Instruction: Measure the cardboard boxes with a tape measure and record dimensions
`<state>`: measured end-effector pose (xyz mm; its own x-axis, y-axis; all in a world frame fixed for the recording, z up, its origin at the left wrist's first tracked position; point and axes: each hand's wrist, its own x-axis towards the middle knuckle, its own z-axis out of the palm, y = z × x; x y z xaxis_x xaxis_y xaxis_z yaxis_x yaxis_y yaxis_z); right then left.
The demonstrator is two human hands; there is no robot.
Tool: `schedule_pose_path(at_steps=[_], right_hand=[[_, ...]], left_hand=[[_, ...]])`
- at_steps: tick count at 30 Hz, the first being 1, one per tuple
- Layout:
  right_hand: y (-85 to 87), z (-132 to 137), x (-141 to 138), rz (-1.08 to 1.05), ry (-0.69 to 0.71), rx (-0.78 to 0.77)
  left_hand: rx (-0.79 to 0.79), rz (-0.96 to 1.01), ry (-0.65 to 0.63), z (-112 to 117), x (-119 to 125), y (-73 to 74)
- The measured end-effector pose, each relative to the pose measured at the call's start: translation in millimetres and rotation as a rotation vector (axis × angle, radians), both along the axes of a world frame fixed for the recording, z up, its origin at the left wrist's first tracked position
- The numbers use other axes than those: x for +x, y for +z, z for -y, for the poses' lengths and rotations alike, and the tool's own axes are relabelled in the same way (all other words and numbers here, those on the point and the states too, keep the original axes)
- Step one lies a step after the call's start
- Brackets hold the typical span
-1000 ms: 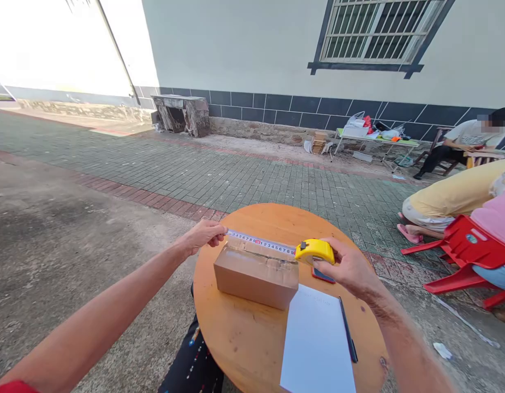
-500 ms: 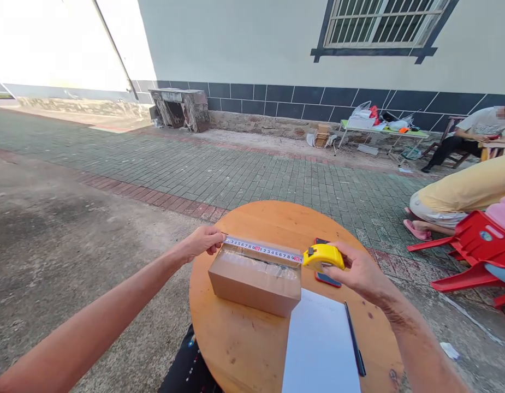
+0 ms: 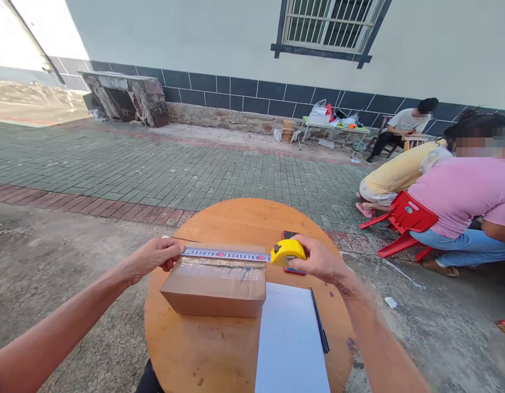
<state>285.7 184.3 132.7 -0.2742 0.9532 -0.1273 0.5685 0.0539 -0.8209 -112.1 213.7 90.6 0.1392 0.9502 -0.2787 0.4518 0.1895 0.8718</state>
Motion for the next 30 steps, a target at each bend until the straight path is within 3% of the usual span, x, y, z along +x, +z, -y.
schedule_pose_path(at_steps=[14, 20, 30], right_hand=[[-15.6, -3, 0, 0.048, 0.024, 0.03], [-13.2, 0, 7, 0.051, 0.01, 0.033], [-14.8, 0, 16, 0.088, 0.065, 0.015]], left_hand=[[-0.052, -0.011, -0.019, 3, -5, 0.9], [-0.051, -0.004, -0.023, 2, -5, -1.4], [-0.196, 0.19, -0.081, -3, -13, 0.0]])
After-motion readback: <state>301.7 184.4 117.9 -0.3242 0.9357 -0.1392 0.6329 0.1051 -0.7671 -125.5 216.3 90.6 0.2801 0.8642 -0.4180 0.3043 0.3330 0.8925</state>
